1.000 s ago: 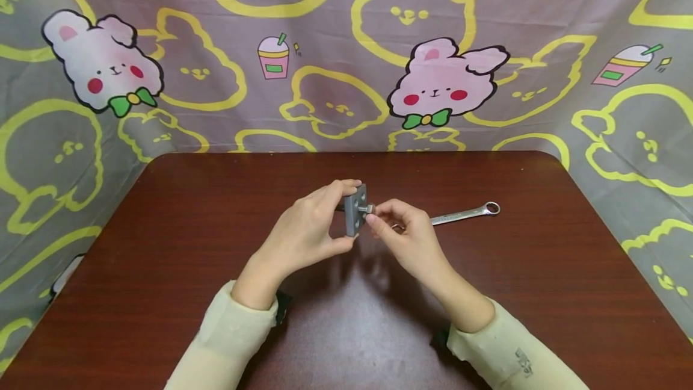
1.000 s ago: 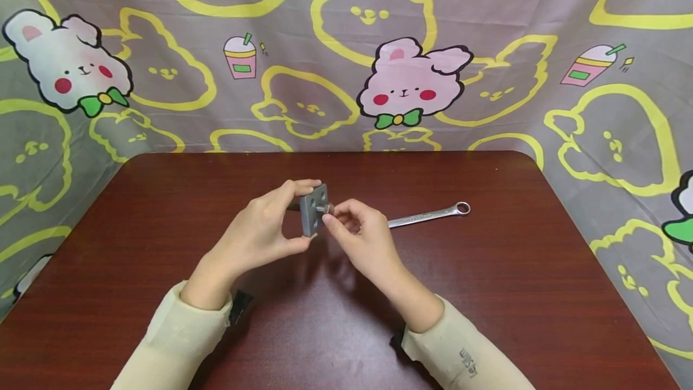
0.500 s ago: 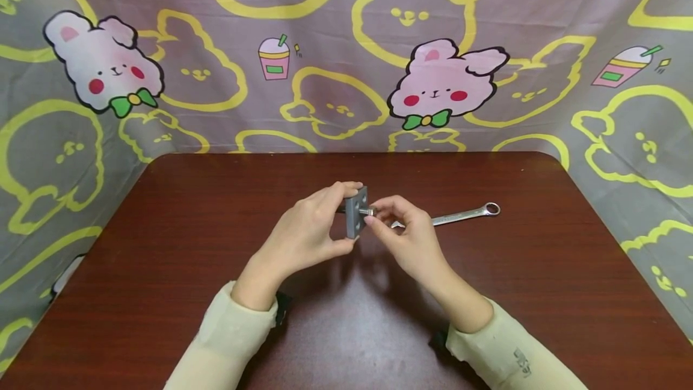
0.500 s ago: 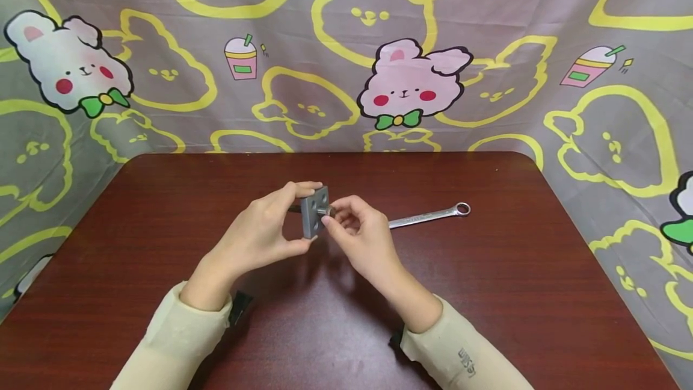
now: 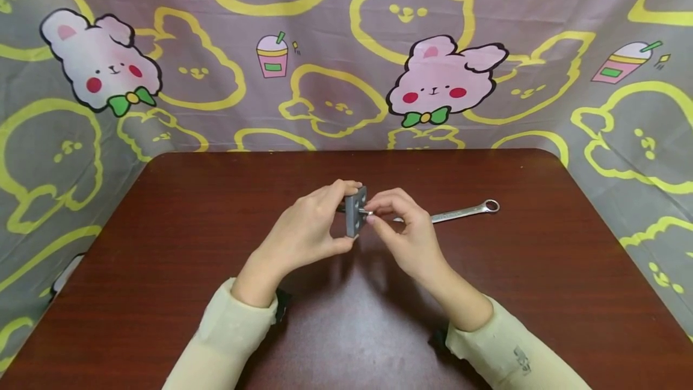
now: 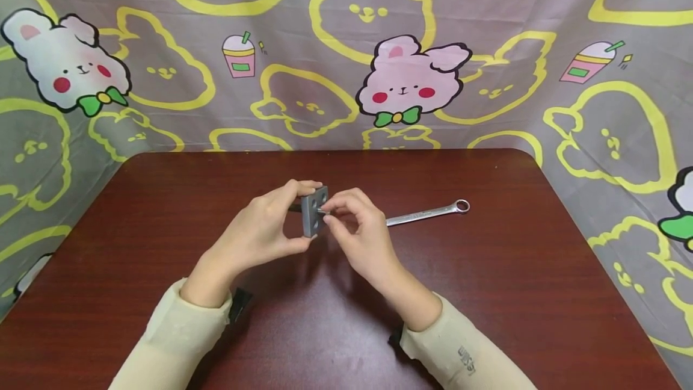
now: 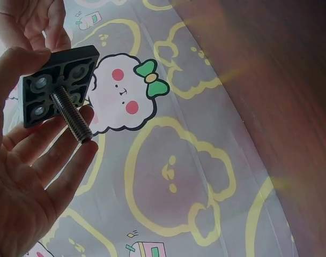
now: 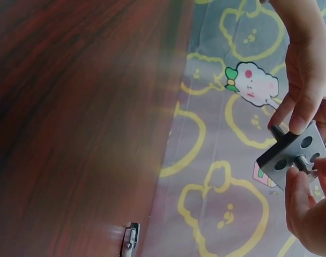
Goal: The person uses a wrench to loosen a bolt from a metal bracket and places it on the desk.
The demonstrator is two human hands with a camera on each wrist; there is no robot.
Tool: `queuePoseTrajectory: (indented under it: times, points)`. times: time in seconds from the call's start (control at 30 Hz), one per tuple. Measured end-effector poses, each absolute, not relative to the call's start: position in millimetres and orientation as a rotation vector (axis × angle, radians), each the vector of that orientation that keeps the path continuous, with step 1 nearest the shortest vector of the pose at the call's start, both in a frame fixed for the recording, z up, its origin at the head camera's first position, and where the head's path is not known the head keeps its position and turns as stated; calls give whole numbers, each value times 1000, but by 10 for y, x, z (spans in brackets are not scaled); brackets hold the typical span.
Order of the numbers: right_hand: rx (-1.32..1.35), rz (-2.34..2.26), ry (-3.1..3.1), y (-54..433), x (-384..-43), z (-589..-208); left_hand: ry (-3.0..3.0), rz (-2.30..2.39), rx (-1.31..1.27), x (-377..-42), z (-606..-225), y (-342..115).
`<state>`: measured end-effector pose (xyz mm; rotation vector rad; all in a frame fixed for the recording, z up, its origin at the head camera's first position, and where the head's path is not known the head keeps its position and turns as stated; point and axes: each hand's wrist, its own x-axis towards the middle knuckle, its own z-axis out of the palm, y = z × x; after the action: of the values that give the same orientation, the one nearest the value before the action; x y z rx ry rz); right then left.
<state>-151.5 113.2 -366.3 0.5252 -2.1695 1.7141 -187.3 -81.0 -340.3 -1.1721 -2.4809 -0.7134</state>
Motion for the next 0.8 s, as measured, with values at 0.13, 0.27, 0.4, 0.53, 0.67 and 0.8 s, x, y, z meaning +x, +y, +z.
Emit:
queuePoseTrajectory:
  times: [0.13, 0.27, 0.4, 0.53, 0.67, 0.8]
  points:
    - [549, 1692, -2124, 1129, -1514, -3663, -2496, -705, -1165, -1876, -3407, -795]
    - [574, 1692, -2094, 1138, -1506, -3641, -2551, -701, -1141, -1876, -3430, -796]
    - [538, 1680, -2143, 1174, -1524, -3634, -2561, -704, -1124, -1881, -3435, -812]
    - [409, 1689, -2261, 1220, -1552, -3654, -2530, -685, -1121, -1900, -3424, -807]
    - [324, 1730, -2367, 1247, -1589, -3680, -2504, -658, -1100, -1908, -3425, -803]
    - [309, 1725, -2435, 1249, -1623, -3705, -2477, -647, -1091, -1904, -3436, -798]
